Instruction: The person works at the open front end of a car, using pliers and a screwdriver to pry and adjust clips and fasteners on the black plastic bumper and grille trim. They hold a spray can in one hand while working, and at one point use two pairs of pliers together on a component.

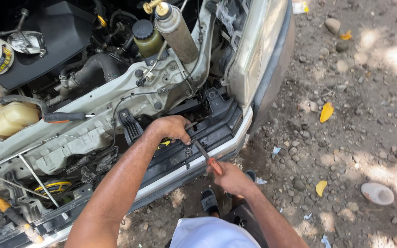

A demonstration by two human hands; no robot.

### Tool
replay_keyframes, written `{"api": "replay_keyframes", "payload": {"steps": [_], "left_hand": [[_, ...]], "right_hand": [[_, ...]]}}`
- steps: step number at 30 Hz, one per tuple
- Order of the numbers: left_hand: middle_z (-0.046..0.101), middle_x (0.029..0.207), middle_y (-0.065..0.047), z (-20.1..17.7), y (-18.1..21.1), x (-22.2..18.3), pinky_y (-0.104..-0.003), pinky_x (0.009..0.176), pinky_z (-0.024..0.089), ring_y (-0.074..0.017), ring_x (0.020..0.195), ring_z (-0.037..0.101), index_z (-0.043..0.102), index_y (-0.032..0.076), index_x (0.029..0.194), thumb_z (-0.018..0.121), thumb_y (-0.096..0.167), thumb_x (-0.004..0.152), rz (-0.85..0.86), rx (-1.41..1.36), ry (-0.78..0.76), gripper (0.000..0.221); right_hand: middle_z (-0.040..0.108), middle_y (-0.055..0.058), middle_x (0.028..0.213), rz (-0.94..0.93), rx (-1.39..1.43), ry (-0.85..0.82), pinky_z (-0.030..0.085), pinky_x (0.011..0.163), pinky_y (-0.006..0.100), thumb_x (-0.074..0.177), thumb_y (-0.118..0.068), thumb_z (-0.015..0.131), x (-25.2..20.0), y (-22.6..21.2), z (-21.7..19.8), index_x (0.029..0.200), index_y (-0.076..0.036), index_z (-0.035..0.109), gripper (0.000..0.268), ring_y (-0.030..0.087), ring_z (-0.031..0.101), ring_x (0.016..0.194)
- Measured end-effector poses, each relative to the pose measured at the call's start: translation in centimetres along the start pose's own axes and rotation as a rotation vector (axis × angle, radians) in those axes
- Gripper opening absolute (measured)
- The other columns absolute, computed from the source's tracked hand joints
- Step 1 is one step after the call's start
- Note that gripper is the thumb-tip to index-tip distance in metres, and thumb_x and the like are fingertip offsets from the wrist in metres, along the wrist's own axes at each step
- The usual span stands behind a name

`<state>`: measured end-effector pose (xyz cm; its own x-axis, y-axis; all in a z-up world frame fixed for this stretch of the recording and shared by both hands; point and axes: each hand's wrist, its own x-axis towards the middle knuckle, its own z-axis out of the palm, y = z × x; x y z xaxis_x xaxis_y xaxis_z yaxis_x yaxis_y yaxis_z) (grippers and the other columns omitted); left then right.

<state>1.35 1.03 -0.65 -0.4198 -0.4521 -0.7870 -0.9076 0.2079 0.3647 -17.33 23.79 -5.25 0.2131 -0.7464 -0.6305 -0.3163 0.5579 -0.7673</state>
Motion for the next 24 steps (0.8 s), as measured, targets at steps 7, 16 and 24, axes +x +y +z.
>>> {"api": "replay_keyframes", "payload": {"steps": [7,16,24], "left_hand": [[0.075,0.081,-0.006,-0.9,0.3,0.5,-0.037,0.062,0.056,-0.0193,0.064,0.066,0.077,0.007,0.111,0.084,0.029,0.064,-0.042,0.025,-0.093,0.053],[0.075,0.081,-0.006,-1.0,0.2,0.6,-0.036,0.06,0.055,-0.0192,0.064,0.066,0.075,0.006,0.114,0.087,0.031,0.065,-0.042,0.01,-0.114,0.056],[0.073,0.087,-0.006,-0.9,-0.6,2.2,-0.04,0.062,0.052,-0.0207,0.068,0.062,0.077,0.007,0.116,0.083,0.03,0.063,-0.071,-0.048,-0.178,0.057]], "right_hand": [[0.073,0.012,0.118,-0.005,0.389,-0.136,0.058,0.088,0.037,0.075,-0.001,0.062,2.0,3.0,0.2,0.124,-0.006,0.07,0.05,0.022,0.073,0.109],[0.071,0.023,0.124,-0.071,0.976,-0.517,0.066,0.083,0.051,0.074,0.005,0.056,3.8,4.6,-0.9,0.121,0.002,0.061,0.048,0.036,0.072,0.114],[0.074,0.018,0.111,-0.042,0.318,-0.147,0.059,0.084,0.044,0.072,-0.001,0.061,0.6,1.1,-1.2,0.122,-0.004,0.069,0.051,0.029,0.072,0.101]]}}
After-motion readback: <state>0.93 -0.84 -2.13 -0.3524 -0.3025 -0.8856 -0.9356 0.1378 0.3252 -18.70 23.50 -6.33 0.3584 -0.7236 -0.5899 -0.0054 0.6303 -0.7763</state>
